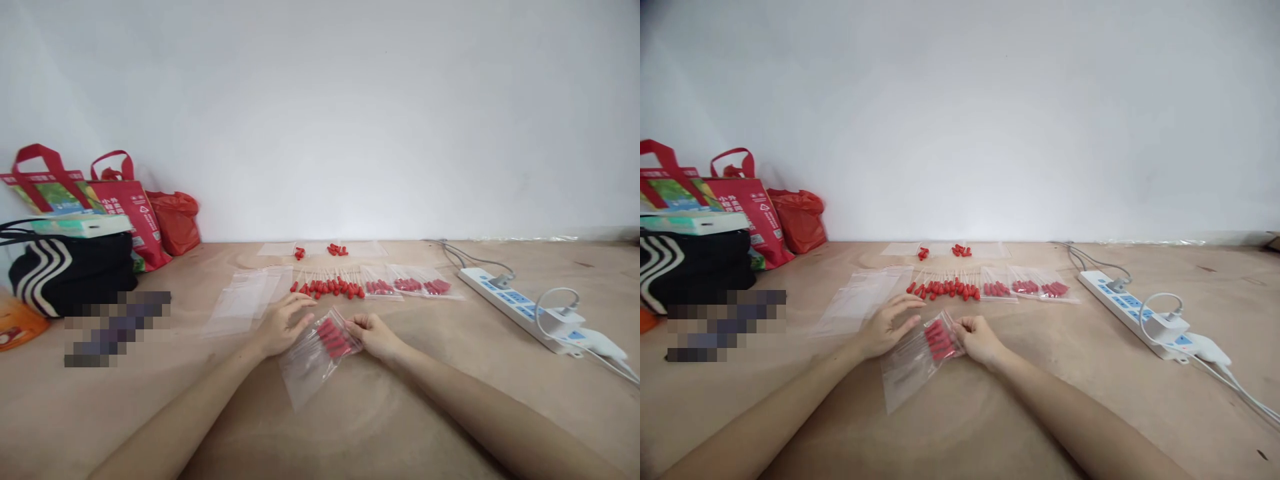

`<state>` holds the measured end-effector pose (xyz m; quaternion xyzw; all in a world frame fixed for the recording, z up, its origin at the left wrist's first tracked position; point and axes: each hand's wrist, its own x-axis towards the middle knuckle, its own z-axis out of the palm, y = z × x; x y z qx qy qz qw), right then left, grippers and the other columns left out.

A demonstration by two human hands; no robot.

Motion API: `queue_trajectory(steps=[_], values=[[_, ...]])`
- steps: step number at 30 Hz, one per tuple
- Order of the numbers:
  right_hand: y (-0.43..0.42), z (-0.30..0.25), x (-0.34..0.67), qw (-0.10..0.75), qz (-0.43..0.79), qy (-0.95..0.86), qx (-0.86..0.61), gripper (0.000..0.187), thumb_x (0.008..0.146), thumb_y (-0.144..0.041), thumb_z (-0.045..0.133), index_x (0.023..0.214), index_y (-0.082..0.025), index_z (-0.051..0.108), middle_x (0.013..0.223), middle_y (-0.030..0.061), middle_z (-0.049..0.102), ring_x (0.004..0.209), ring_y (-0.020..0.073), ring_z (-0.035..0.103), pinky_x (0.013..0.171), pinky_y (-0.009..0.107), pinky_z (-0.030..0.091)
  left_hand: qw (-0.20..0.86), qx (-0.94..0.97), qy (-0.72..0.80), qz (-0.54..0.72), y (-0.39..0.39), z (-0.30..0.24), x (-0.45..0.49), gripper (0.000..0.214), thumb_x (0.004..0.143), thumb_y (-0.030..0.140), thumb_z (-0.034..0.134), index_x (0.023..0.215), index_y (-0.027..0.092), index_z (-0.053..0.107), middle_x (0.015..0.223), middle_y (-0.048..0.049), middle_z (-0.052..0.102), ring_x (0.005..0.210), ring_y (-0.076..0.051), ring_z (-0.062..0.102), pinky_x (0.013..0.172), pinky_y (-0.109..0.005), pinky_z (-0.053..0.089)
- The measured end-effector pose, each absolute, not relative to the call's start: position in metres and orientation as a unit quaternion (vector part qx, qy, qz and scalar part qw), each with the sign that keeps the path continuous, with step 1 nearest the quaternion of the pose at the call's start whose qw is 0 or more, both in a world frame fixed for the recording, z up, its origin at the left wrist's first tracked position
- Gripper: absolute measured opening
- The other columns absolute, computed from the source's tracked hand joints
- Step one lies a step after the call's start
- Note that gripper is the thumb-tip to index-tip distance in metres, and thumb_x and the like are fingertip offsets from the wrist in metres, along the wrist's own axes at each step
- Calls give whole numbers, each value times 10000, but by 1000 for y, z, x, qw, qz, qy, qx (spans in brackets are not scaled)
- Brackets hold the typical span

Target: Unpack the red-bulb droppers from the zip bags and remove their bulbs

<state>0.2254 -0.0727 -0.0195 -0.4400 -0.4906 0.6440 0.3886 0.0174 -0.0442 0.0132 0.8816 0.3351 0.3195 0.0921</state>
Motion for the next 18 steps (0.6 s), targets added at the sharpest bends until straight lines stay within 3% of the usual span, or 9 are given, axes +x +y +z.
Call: queue_trajectory(steps=[3, 8, 18], values=[[-74, -17, 235, 355, 679, -515, -384, 346, 554, -381, 690, 747, -119, 573, 578, -8, 618, 518, 95, 568, 559, 239, 447, 146, 907, 281, 278, -53, 14, 36, 240, 815, 232, 469, 1036, 178, 546, 1053, -70, 546, 966, -153, 523, 861, -310, 426], [-76, -18, 246, 375, 676, -511, -377, 605, 493, -272, 750, 1001, -130, 453, 526, -65, 597, 456, 84, 547, 485, 203, 423, 175, 929, 242, 221, -55, 13, 53, 245, 809, 179, 467, 1037, 168, 556, 1070, -76, 547, 965, -153, 527, 853, -297, 428], [-75, -24, 244, 375, 673, -529, -355, 784, 503, -299, 759, 1110, -155, 284, 520, -85, 587, 407, 94, 546, 434, 208, 439, 130, 945, 147, 264, -46, -1, 58, 162, 839, 168, 434, 861, 146, 593, 882, -66, 611, 867, -144, 552, 792, -272, 443]])
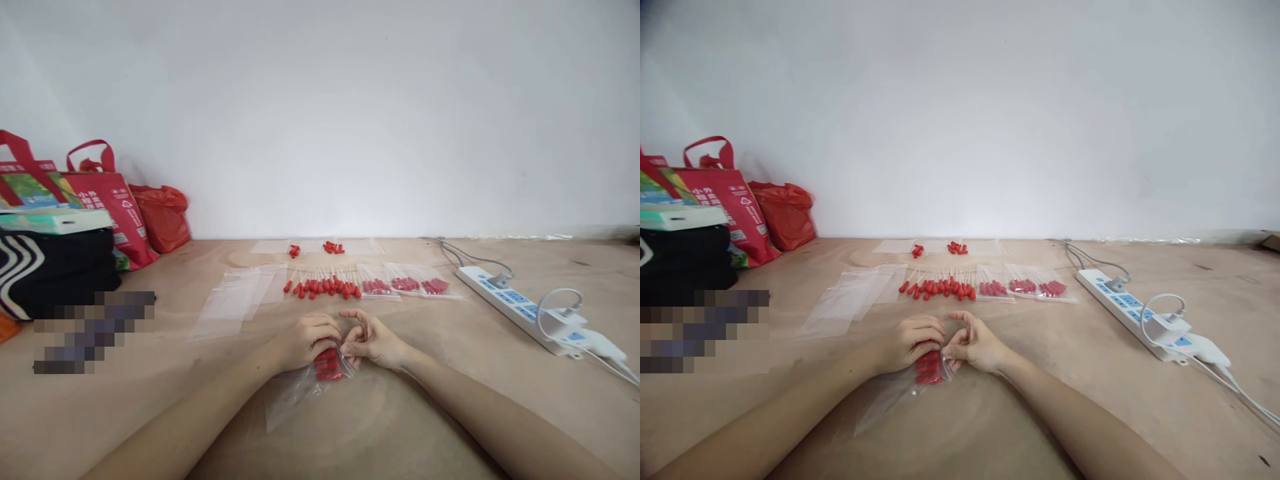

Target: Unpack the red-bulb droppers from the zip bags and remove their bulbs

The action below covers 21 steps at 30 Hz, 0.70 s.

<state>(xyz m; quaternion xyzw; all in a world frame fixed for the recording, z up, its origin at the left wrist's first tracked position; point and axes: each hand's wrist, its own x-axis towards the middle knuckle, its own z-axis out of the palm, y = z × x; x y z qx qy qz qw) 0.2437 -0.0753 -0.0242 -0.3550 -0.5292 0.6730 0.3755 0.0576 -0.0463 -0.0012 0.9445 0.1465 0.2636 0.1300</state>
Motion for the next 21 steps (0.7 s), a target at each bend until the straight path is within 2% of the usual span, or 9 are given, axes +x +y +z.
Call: queue_trajectory(steps=[6, 11, 13, 16, 19, 21], values=[[-76, -21, 244, 369, 669, -532, -366, 682, 555, -274, 718, 1094, -179, 311, 554, -93, 570, 456, 83, 556, 454, 197, 440, 69, 944, 121, 299, -48, -4, 59, 181, 839, 142, 405, 790, 147, 580, 801, -60, 620, 828, -144, 555, 770, -273, 445], [-78, -23, 246, 363, 636, -577, -360, 316, 637, -331, 650, 832, -165, 464, 572, -57, 556, 479, 64, 533, 476, 195, 432, 56, 942, 135, 301, -47, -5, 57, 242, 838, 100, 349, 764, 149, 574, 789, -63, 613, 805, -142, 548, 732, -263, 447], [-81, -24, 246, 360, 606, -611, -360, 229, 684, -332, 603, 786, -152, 503, 580, -42, 542, 493, 59, 515, 495, 198, 429, 62, 941, 142, 300, -46, -6, 55, 235, 837, 102, 358, 758, 152, 574, 784, -59, 610, 799, -139, 550, 721, -255, 446], [-86, -25, 246, 367, 511, -688, -361, 135, 712, -254, 565, 807, -159, 545, 620, -26, 541, 526, 60, 495, 507, 190, 412, 68, 939, 143, 304, -46, -8, 54, 238, 841, 116, 362, 752, 157, 580, 778, -56, 612, 793, -136, 556, 710, -247, 448], [-89, -23, 248, 383, 342, -791, -334, 50, 728, -180, 528, 759, -172, 567, 701, 7, 560, 602, 80, 511, 539, 193, 417, 70, 939, 140, 306, -47, -8, 54, 260, 846, 113, 346, 757, 157, 586, 785, -58, 618, 797, -134, 563, 716, -245, 452], [-90, -21, 250, 382, 221, -848, -292, 99, 763, -157, 478, 752, -174, 575, 752, 31, 570, 672, 99, 527, 593, 208, 429, 72, 939, 136, 309, -48, -7, 54, 262, 848, 113, 345, 757, 155, 587, 793, -61, 621, 800, -133, 567, 715, -241, 455]])
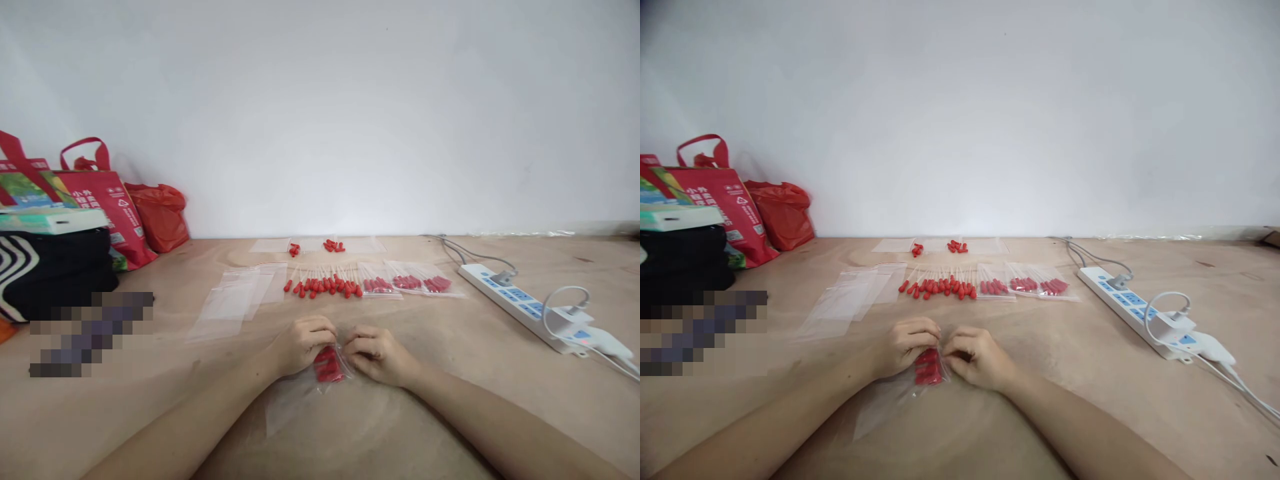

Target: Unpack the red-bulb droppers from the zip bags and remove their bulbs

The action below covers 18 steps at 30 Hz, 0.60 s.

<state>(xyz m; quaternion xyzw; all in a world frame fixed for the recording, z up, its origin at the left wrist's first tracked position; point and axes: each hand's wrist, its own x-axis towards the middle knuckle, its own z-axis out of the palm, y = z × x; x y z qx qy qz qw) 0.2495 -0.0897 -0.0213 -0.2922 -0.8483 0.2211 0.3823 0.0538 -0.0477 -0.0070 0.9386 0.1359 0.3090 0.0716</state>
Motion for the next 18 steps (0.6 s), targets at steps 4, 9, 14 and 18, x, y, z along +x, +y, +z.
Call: queue_trajectory(steps=[4, 9, 14, 18], values=[[-87, -18, 254, 344, 26, -908, -237, 212, 804, -115, 366, 767, -172, 567, 768, 53, 580, 686, 117, 512, 617, 240, 409, 73, 937, 118, 320, -48, -5, 54, 260, 844, 100, 344, 753, 149, 583, 802, -66, 627, 819, -134, 564, 726, -239, 456], [-85, -17, 256, 327, -49, -915, -233, 211, 818, -111, 341, 778, -166, 541, 774, 53, 584, 668, 113, 486, 610, 245, 383, 54, 933, 115, 336, -47, -4, 53, 238, 832, 86, 364, 760, 162, 577, 818, -53, 644, 858, -152, 536, 773, -286, 439], [-84, -18, 253, 343, -123, -910, -197, 152, 820, -149, 413, 766, -184, 551, 799, 33, 603, 670, 107, 484, 596, 250, 349, 64, 935, 136, 320, -48, -2, 54, 231, 838, 100, 353, 778, 163, 567, 826, -59, 638, 831, -154, 528, 764, -300, 430], [-83, -20, 253, 342, -166, -908, -178, 190, 828, -145, 408, 711, -187, 551, 803, 14, 612, 693, 103, 484, 597, 254, 325, 70, 955, 121, 262, -51, 6, 55, 163, 832, 130, 401, 813, 156, 561, 917, -66, 618, 888, -158, 510, 804, -297, 418]])
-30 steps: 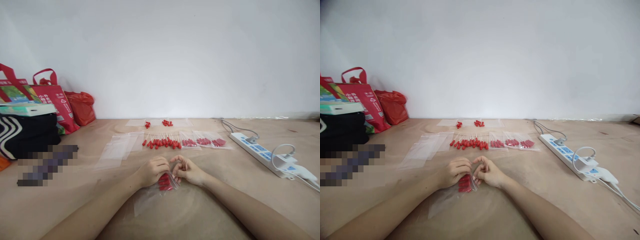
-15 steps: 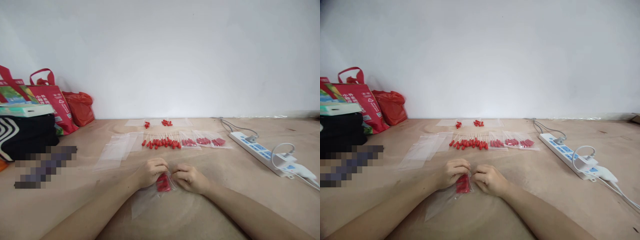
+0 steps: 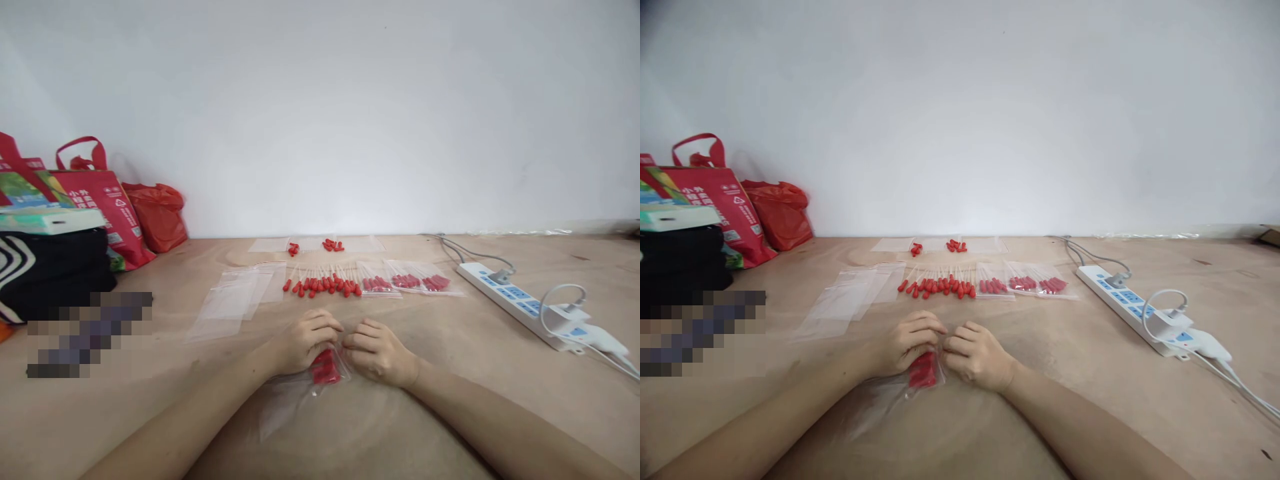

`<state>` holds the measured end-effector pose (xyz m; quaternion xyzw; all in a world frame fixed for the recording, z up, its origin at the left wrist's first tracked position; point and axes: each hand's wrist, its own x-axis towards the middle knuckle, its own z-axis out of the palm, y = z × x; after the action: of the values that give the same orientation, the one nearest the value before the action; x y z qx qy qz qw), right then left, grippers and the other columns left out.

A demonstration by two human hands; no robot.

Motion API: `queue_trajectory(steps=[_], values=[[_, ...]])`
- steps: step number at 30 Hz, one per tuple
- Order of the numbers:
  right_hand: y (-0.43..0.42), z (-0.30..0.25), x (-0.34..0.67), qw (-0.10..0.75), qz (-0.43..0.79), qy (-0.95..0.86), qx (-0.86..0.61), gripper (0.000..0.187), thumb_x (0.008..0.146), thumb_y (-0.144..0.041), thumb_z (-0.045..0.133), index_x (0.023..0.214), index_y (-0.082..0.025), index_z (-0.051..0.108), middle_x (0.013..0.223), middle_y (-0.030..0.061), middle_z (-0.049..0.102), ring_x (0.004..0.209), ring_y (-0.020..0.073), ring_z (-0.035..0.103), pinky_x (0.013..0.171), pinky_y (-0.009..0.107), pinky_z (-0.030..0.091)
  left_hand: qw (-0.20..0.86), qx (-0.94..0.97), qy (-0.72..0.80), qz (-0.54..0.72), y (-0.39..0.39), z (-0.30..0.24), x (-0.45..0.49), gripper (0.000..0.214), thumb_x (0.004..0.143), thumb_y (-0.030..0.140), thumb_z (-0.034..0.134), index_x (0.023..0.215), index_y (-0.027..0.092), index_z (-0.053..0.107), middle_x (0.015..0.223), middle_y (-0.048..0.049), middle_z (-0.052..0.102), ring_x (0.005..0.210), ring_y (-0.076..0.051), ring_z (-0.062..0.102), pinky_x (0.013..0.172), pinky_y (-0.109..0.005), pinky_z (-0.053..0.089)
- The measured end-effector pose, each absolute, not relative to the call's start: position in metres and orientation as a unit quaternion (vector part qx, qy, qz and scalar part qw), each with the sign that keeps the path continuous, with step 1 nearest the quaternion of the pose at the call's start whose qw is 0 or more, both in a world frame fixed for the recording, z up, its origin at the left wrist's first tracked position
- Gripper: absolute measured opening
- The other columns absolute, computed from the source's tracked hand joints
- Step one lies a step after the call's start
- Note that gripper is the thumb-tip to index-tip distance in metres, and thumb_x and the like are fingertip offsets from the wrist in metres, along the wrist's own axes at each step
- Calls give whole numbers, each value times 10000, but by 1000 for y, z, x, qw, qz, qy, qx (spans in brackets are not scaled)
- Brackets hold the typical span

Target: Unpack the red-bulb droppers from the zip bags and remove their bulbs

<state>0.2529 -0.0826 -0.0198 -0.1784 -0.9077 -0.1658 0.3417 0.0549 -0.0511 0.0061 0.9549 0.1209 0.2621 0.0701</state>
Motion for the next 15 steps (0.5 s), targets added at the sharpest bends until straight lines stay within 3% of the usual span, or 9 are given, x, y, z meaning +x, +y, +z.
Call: queue_trajectory(steps=[4, 10, 15], values=[[-82, -22, 254, 329, -191, -906, -188, 206, 841, -171, 397, 709, -190, 555, 757, 7, 598, 692, 101, 470, 600, 265, 301, -2, 971, 82, 223, -53, 11, 57, 112, 836, 191, 449, 822, 165, 557, 908, -50, 617, 900, -160, 507, 812, -295, 406], [-83, -19, 252, 325, -209, -903, -187, 317, 849, -157, 326, 574, -171, 481, 595, -1, 508, 605, 109, 395, 576, 276, 265, -192, 965, -4, 179, -56, 10, 63, 232, 848, 120, 394, 660, 183, 513, 706, -13, 574, 755, -129, 511, 763, -289, 411], [-82, -17, 249, 291, -228, -917, -153, 370, 886, -153, 268, 577, -171, 471, 555, -5, 444, 582, 113, 372, 559, 275, 250, -165, 970, -27, 178, -57, 12, 66, 295, 862, 120, 353, 614, 201, 490, 638, 3, 542, 693, -106, 502, 777, -254, 430]])
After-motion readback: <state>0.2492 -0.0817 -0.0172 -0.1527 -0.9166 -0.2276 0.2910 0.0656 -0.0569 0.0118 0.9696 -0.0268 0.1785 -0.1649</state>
